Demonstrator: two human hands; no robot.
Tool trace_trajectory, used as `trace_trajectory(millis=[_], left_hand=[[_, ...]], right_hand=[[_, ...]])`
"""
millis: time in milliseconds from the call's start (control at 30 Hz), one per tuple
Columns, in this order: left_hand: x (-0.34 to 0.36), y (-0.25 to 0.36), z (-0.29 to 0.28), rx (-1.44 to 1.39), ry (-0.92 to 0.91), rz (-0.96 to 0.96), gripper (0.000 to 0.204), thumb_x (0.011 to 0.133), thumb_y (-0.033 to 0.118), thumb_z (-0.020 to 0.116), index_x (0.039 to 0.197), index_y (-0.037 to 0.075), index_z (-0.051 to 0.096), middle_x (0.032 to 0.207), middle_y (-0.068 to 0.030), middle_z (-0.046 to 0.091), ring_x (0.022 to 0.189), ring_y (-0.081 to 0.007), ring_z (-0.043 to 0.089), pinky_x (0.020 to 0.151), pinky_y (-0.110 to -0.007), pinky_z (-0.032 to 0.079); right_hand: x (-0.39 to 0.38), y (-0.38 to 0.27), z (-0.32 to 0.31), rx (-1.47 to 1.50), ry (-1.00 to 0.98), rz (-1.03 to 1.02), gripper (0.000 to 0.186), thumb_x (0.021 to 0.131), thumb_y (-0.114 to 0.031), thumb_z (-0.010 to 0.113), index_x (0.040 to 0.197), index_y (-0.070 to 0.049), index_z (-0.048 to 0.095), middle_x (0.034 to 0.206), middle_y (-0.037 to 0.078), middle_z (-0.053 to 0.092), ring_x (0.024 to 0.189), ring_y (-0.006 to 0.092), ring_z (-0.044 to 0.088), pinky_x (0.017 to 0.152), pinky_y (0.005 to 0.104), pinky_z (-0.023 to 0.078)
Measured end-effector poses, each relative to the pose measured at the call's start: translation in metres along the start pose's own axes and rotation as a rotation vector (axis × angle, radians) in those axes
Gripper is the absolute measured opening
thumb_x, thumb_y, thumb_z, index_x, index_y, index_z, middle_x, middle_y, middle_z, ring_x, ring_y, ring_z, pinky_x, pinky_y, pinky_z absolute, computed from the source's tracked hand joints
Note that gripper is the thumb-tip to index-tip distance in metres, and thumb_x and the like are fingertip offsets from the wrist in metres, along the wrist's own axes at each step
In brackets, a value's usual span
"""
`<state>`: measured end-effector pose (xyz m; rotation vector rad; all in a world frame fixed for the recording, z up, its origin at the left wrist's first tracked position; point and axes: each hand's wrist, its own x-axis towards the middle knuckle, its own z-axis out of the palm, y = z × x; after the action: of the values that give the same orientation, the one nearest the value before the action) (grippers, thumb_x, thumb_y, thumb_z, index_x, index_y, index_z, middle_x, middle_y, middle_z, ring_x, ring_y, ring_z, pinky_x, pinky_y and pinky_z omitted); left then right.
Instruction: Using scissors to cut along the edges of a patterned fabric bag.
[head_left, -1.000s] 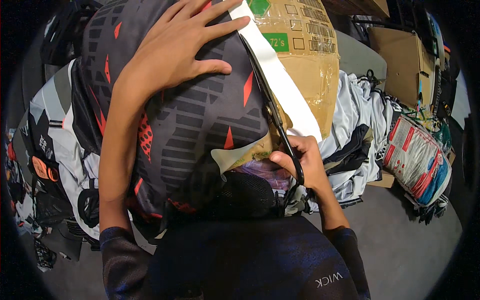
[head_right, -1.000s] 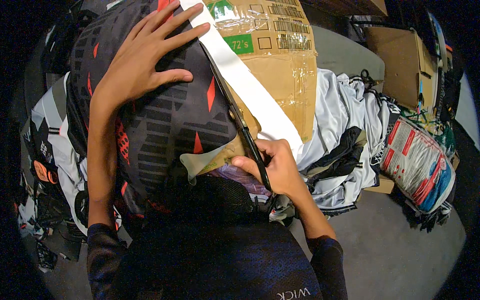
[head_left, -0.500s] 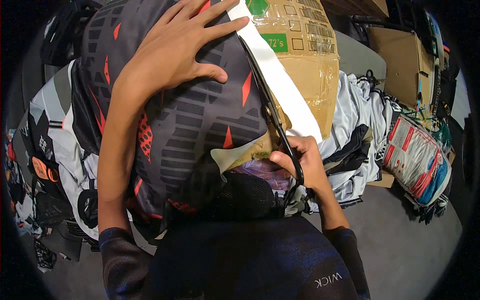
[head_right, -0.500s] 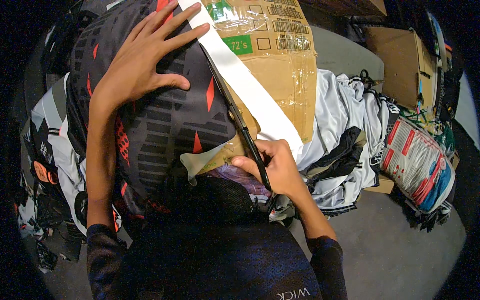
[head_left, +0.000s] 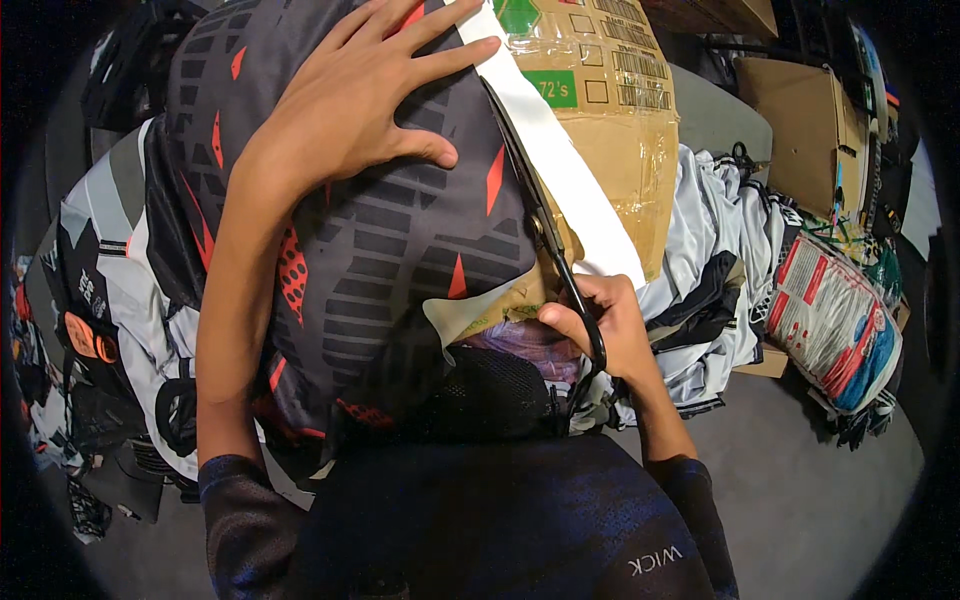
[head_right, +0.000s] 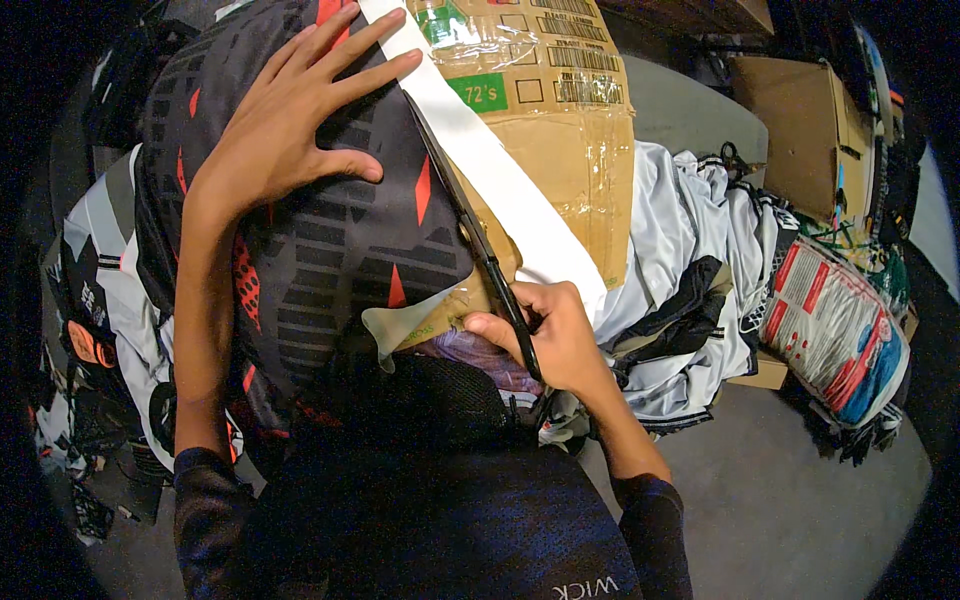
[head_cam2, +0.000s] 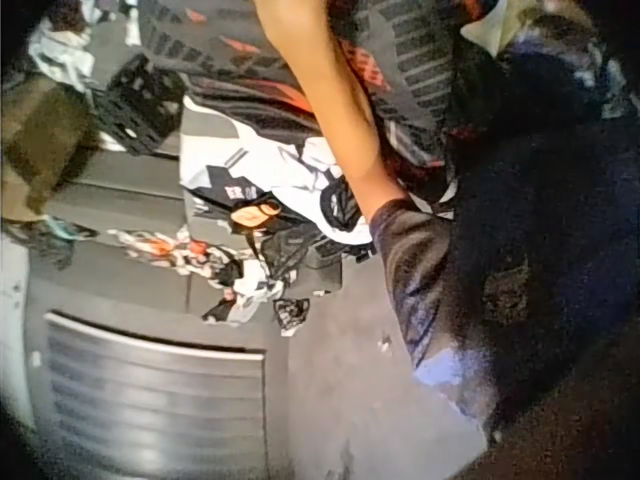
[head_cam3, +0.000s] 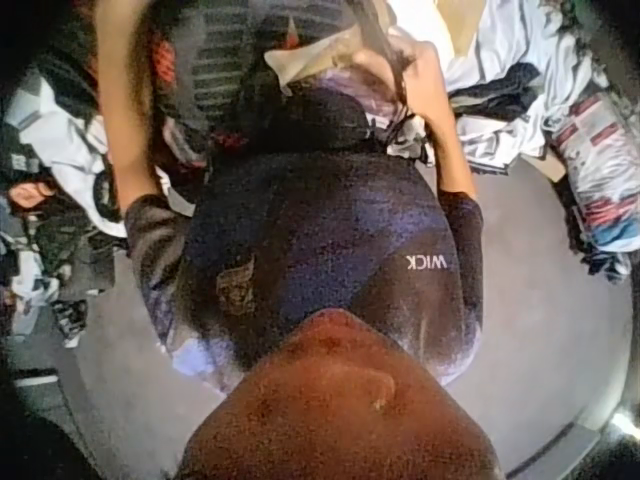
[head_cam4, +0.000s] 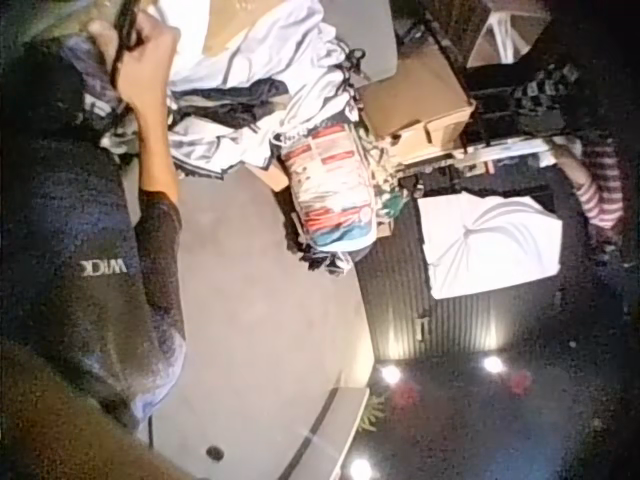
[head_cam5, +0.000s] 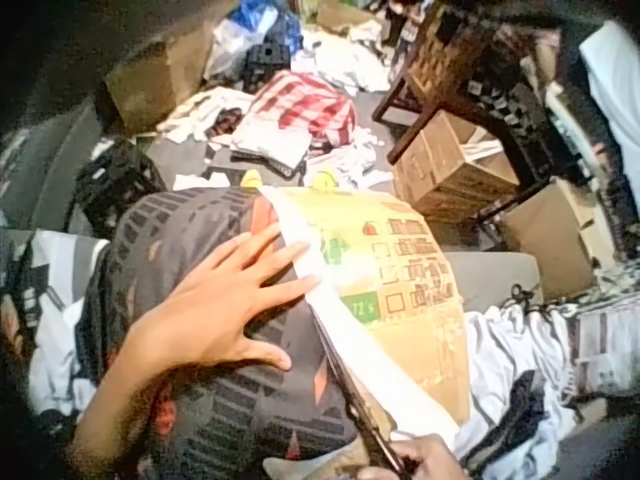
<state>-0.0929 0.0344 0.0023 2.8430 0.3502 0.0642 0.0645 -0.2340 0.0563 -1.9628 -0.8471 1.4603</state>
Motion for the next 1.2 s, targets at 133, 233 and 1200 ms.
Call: trace_trajectory(millis=[133, 233, 1200], left_hand=[[-0.001, 0.0, 0.001, 0.007, 0.004, -0.001, 0.082, 0.08, 0.059, 0.064, 0.144, 0.013, 0.045, 0.158, -0.0109, 0.028, 0.147, -0.0332, 0.018, 0.117, -0.044, 0.018], [-0.001, -0.001, 0.005, -0.002, 0.046, 0.004, 0.078, 0.081, 0.057, 0.065, 0.143, 0.013, 0.048, 0.156, -0.0113, 0.032, 0.146, -0.0336, 0.021, 0.116, -0.044, 0.019], [0.017, -0.042, -0.008, -0.298, 0.087, 0.066, 0.075, 0.079, 0.052, 0.071, 0.139, 0.011, 0.052, 0.146, -0.0041, 0.049, 0.139, -0.029, 0.036, 0.112, -0.044, 0.024]], right_hand=[[0.0, -0.001, 0.0, -0.012, 0.008, -0.013, 0.042, 0.08, -0.021, 0.079, 0.054, -0.004, 0.05, 0.047, -0.004, 0.039, 0.045, 0.0079, 0.029, 0.044, 0.0233, 0.022], [0.0, -0.003, -0.002, -0.061, -0.018, 0.034, 0.041, 0.08, -0.025, 0.077, 0.058, -0.005, 0.048, 0.052, -0.003, 0.039, 0.049, 0.0087, 0.031, 0.048, 0.0232, 0.024], [0.035, -0.03, -0.007, 0.005, -0.117, -0.016, 0.038, 0.076, -0.024, 0.081, 0.061, -0.003, 0.054, 0.051, -0.002, 0.044, 0.047, 0.0098, 0.034, 0.047, 0.0242, 0.027]])
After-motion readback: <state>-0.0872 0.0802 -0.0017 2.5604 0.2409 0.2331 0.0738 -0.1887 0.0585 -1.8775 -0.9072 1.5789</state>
